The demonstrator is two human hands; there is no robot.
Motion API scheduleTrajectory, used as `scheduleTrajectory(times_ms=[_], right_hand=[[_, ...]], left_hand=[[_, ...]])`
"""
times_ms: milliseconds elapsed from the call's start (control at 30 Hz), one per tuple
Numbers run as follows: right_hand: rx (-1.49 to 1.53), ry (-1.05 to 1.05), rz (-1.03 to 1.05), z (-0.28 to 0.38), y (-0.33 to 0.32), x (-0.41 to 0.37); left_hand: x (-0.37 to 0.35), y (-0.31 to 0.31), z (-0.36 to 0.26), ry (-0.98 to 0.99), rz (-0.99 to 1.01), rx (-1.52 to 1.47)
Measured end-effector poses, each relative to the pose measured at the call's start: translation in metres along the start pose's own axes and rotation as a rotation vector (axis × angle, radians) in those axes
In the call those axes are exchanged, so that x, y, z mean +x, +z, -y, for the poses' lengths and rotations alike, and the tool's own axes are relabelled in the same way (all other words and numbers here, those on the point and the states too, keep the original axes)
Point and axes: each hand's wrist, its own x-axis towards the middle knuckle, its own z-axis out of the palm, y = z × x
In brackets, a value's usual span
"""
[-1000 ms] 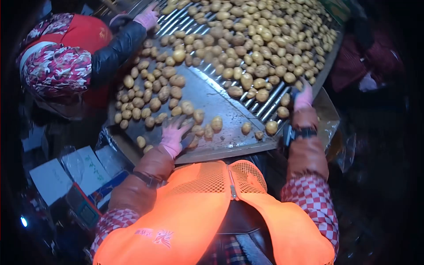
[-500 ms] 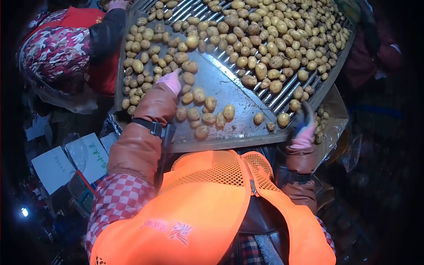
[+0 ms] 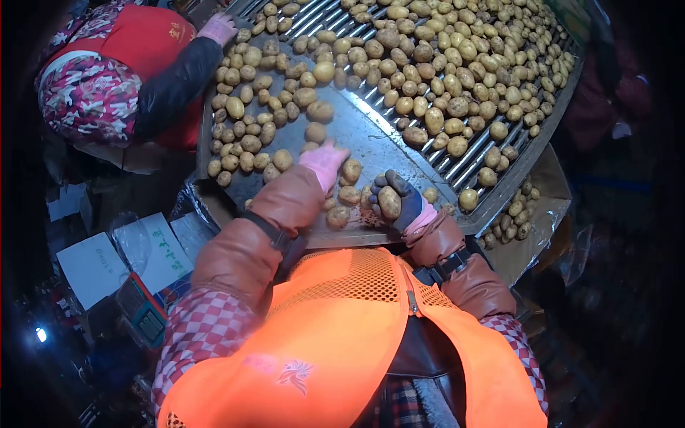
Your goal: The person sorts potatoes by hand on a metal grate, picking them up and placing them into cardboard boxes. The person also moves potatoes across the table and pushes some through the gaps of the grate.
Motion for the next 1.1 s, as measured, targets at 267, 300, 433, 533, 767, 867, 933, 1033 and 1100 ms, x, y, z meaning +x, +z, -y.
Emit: scheduleTrajectory(times_ms=[267,300,433,533,767,867,933,1033,1100], right_hand=[[-0.155,-0.144,0.192,0.003,0.044,-0.035],[-0.209,-0.159,0.166,0.003,0.04,-0.031],[-0.224,-0.164,0.106,0.009,0.01,-0.028],[-0.018,-0.182,0.133,0.018,0.0,-0.04],[0.192,-0.276,0.159,0.024,0.01,-0.031],[-0.297,-0.532,-0.178,0.018,0.001,-0.027],[0.055,-0.545,0.624,0.033,0.019,-0.051],[-0.353,-1.095,0.437,0.047,0.005,-0.109],[-0.446,-1.165,0.191,0.057,-0.004,-0.168]], left_hand=[[-0.002,-0.042,-0.02,0.019,0.049,-0.781],[0.016,-0.049,-0.011,-0.052,-0.125,-0.45],[0.083,-0.039,0.032,-0.146,-0.136,0.172],[0.087,-0.047,0.034,-0.13,-0.178,0.152],[0.055,-0.032,-0.005,0.118,-0.181,-0.643],[0.069,-0.044,0.031,-0.046,-0.757,-0.001],[0.052,-0.024,0.044,-0.029,-0.655,0.05],[0.014,0.018,0.047,0.026,-0.298,-0.003],[-0.012,0.034,0.06,-0.032,-0.409,0.007]])
